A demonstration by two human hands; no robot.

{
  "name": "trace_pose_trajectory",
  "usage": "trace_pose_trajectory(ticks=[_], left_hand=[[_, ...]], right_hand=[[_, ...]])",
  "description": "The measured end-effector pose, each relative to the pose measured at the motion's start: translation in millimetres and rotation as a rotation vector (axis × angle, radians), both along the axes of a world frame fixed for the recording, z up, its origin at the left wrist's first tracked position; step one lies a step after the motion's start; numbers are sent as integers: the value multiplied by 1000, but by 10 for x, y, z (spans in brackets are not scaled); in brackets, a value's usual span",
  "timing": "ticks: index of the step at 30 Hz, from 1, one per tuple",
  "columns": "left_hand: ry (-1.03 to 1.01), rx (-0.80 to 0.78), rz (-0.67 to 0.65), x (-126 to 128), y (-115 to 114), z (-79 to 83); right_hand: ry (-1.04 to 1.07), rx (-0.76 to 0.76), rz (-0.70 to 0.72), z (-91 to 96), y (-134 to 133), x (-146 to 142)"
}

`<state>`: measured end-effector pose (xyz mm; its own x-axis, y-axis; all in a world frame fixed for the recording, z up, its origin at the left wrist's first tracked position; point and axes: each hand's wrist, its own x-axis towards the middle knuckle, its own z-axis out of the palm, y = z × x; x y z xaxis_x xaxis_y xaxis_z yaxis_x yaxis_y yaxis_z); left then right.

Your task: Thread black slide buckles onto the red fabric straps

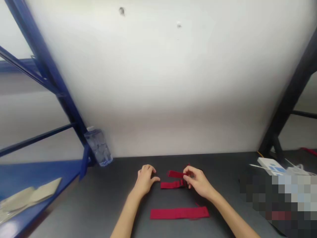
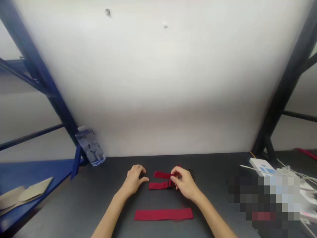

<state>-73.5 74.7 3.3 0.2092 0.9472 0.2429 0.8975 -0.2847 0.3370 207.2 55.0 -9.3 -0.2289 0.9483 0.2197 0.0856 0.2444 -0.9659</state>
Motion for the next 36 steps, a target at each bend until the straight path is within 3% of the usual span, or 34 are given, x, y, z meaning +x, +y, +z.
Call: trace_pose_trajectory(ticks=[6,19,29,36], left_hand=[[2,-10,-2,-8,-13,33],[-50,-18,-139,171,-97,92],[-54,-48,-108,250,-104,85],[-332,-26,-169,246,-85,86]], right_hand=[[-2,6,-2,17,1,9],[-23,2,-5,35,-11,-18],[-28,-4,25,21,-17,-30],[-44,-33,19,-35,20,-38]])
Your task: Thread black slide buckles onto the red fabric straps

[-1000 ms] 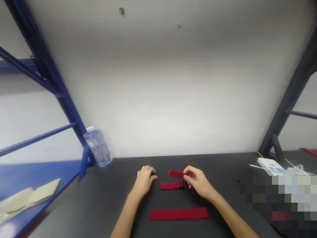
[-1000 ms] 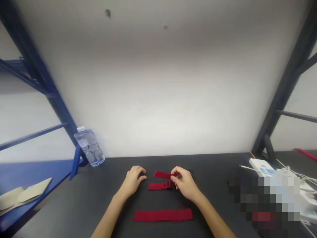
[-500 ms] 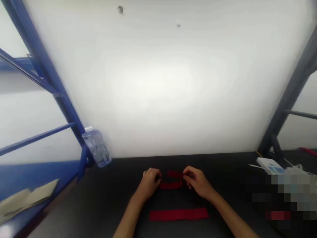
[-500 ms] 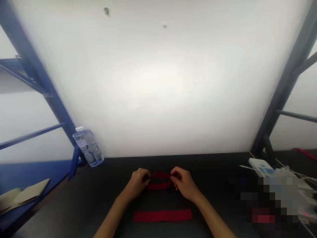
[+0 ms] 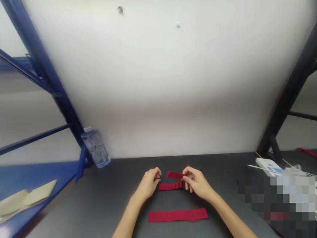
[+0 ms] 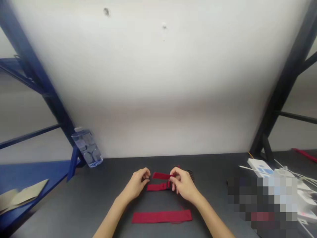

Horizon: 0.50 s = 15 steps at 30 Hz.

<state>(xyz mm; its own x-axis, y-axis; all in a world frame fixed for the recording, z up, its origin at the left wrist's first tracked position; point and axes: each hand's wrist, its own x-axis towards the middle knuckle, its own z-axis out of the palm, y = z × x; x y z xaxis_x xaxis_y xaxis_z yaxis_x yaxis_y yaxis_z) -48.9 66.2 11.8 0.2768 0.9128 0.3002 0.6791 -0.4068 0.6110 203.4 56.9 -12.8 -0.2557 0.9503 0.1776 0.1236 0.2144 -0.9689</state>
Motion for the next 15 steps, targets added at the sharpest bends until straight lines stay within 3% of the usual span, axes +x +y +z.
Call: trace_pose_trajectory(ticks=[4,9,15], left_hand=[[-362,-64,58,64,14,38],[-873,-368,-21,198,-65,108],[-1105,-503,-126,323,-152,149]], right_hand=[[84,8,35,32,0,-11],[46,45,29,86,-21,3],[-3,50,19,82,-26,27]])
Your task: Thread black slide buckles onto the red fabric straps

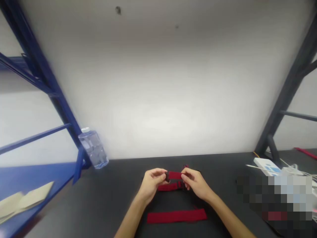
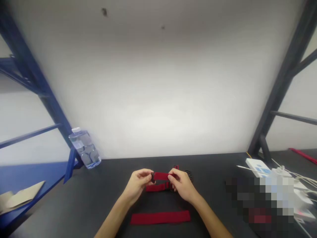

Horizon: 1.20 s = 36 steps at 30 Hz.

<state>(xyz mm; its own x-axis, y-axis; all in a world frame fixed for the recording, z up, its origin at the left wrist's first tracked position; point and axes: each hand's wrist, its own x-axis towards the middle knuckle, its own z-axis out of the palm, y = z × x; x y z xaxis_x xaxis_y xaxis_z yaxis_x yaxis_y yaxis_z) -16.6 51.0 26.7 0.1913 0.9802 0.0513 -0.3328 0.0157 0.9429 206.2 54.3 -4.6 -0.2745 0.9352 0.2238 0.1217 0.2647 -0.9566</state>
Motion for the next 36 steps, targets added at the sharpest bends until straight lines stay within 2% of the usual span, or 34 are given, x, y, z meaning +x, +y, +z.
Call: trace_pose_trajectory(ticks=[4,14,24,31,36], left_hand=[[-55,-8,-20,-19,4,3],[-56,-6,-16,-25,15,-9],[24,-17,-51,18,-34,16],[151,-38,-35,139,-31,-95],[171,-32,25,236,-36,-131]], right_hand=[[-5,5,-17,-8,2,8],[22,-13,65,-9,-5,-8],[-8,6,106,27,-49,-25],[-17,-20,120,34,-72,-71],[15,28,92,82,-117,-107]])
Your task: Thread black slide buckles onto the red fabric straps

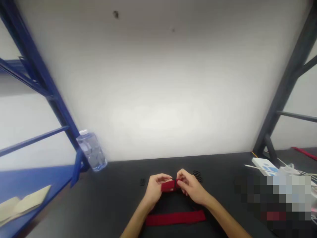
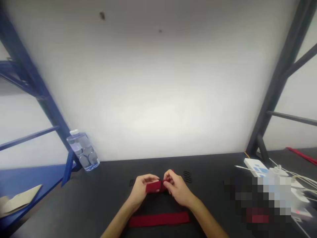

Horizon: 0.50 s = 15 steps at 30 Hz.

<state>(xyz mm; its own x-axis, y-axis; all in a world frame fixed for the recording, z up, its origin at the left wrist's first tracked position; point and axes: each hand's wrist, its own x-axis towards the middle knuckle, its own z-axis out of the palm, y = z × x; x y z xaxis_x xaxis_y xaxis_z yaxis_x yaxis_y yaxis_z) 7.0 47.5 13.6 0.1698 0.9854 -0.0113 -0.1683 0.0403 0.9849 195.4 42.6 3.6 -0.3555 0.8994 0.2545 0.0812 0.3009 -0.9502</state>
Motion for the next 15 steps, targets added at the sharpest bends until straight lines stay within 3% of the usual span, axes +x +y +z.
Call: trace_pose_trajectory(ticks=[8,15], left_hand=[[83,122,81,23,5,-21],[114,143,65,25,-1,-17]], right_hand=[[-37,177,-86,139,-72,-37],[-35,189,-119,113,-74,-56]])
